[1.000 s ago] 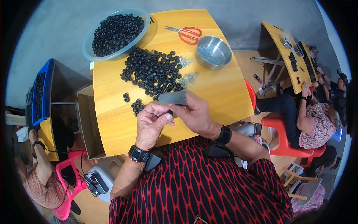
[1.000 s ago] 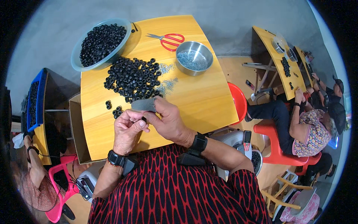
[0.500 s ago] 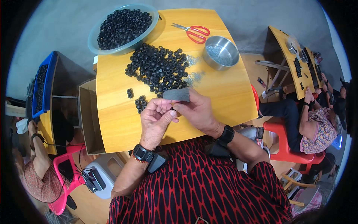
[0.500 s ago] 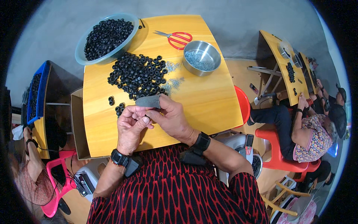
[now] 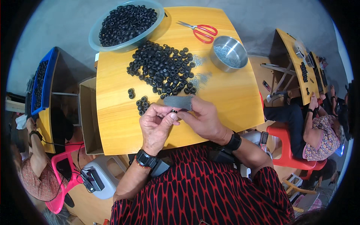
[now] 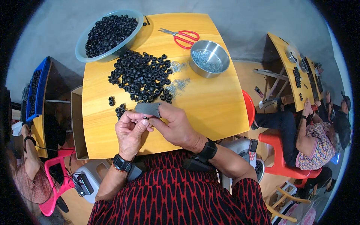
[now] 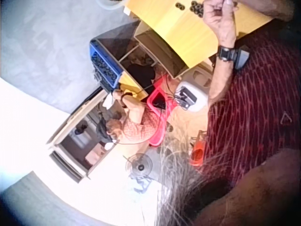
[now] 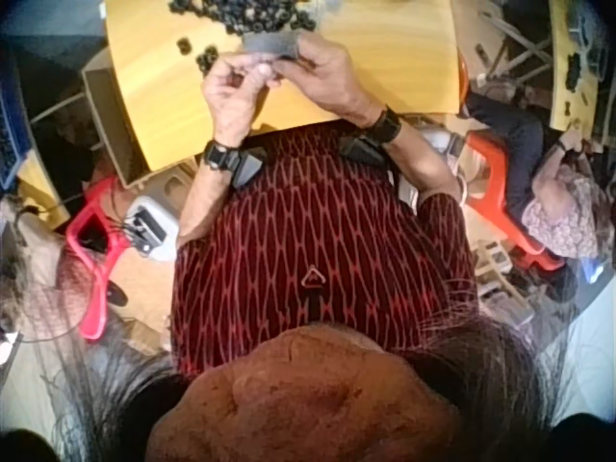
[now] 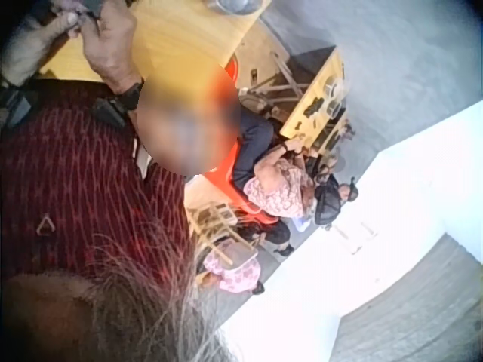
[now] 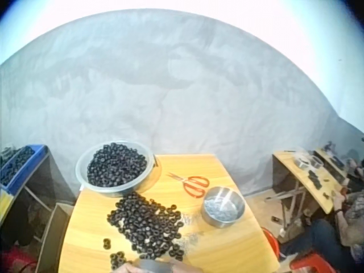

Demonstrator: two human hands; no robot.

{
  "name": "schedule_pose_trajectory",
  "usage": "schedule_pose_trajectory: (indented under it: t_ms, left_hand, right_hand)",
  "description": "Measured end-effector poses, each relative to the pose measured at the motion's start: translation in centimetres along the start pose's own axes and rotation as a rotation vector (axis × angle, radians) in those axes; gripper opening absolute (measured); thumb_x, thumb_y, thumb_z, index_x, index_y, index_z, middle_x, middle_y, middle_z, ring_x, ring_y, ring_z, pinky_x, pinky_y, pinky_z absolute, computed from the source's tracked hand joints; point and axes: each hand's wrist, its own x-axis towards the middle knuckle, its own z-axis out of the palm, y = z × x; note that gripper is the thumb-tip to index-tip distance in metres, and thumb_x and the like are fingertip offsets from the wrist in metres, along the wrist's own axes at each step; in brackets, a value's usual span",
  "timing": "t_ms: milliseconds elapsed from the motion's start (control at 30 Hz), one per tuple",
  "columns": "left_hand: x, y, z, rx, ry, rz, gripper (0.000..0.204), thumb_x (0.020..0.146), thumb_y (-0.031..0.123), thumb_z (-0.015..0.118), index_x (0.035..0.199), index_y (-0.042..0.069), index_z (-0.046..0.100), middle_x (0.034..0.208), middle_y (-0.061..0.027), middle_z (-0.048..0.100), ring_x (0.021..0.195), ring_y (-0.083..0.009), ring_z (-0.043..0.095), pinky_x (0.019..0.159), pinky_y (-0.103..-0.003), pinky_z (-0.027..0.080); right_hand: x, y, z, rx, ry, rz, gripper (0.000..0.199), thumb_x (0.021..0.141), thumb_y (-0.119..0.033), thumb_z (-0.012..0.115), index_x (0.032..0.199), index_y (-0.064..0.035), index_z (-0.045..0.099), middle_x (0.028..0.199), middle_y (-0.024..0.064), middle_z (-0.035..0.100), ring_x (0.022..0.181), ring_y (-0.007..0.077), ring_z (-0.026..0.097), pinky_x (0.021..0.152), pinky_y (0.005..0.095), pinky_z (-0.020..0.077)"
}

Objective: Inspecting and cleaning small black plastic circular components using a piece of grey foam or sandpaper.

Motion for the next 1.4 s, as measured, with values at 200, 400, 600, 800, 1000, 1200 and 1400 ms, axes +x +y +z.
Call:
schedule_pose_trajectory:
  t_ms: [200,400,600,800,1000,1200,1400]
  left_hand:
    - [0.1,0.4,0.2,0.005,-0.022,-0.023,0.013,0.09,-0.001,0.067,0.101,0.0,0.062,0.098,-0.014,0.07,0.075,-0.0157,0.067,0.069,-0.03,0.06]
    - [-0.1,-0.3,-0.5,0.041,-0.027,0.009,0.016,0.089,-0.001,0.068,0.104,0.0,0.063,0.093,-0.01,0.068,0.074,-0.0146,0.067,0.07,-0.03,0.06]
    - [0.0,0.0,0.0,0.022,-0.013,-0.02,0.018,0.087,-0.005,0.069,0.101,0.002,0.058,0.089,-0.0072,0.066,0.074,-0.0124,0.065,0.069,-0.03,0.06]
    - [-0.1,0.0,-0.3,0.035,-0.048,-0.024,0.019,0.086,-0.008,0.068,0.1,0.0,0.058,0.092,-0.0089,0.068,0.08,-0.0123,0.067,0.069,-0.027,0.059]
    - [-0.2,0.1,-0.2,0.021,-0.05,-0.039,0.02,0.087,-0.004,0.069,0.103,0.001,0.059,0.088,-0.0071,0.065,0.073,-0.0121,0.065,0.066,-0.028,0.06]
    - [-0.2,0.1,0.0,-0.005,-0.026,-0.012,0.018,0.089,-0.001,0.069,0.103,0.001,0.058,0.089,-0.007,0.065,0.072,-0.0126,0.064,0.067,-0.028,0.059]
    - [-1.0,1.1,0.5,0.24,0.018,0.095,0.01,0.094,0.003,0.063,0.102,0.002,0.057,0.09,-0.0071,0.064,0.073,-0.0128,0.063,0.063,-0.028,0.055]
  right_hand:
    - [0.0,0.8,0.6,0.499,0.062,0.181,0.026,0.092,0.002,0.061,0.118,-0.0011,0.065,0.105,0.0066,0.067,0.095,0.0121,0.063,0.085,0.0289,0.0533]
    - [0.6,-0.1,-1.0,0.054,0.037,0.076,0.025,0.089,0.0,0.064,0.114,-0.0014,0.065,0.094,0.0134,0.065,0.082,0.0228,0.067,0.071,0.0314,0.0528]
    - [1.2,-1.5,-2.3,-0.275,-0.113,-0.215,0.014,0.081,0.005,0.061,0.094,0.0008,0.057,0.082,0.0156,0.051,0.073,0.0356,0.056,0.063,0.042,0.0474]
    - [2.0,-1.9,-2.4,-0.326,-0.277,-0.25,0.018,0.081,0.002,0.062,0.098,0.0012,0.056,0.086,0.016,0.053,0.078,0.0368,0.057,0.068,0.0436,0.0479]
    - [1.2,-1.3,-1.3,0.07,-0.048,-0.022,0.02,0.088,0.0,0.063,0.108,-0.0012,0.062,0.084,0.0158,0.061,0.08,0.0357,0.062,0.068,0.0391,0.0499]
    - [-0.4,-1.0,-1.7,-0.166,-0.088,-0.118,0.03,0.088,0.002,0.062,0.118,-0.0023,0.063,0.092,0.0161,0.065,0.083,0.029,0.066,0.073,0.0347,0.0523]
    - [-0.2,-0.4,-1.3,-0.028,0.046,-0.069,0.021,0.09,0.001,0.062,0.111,-0.0003,0.064,0.094,0.0132,0.067,0.083,0.0178,0.066,0.071,0.0294,0.0522]
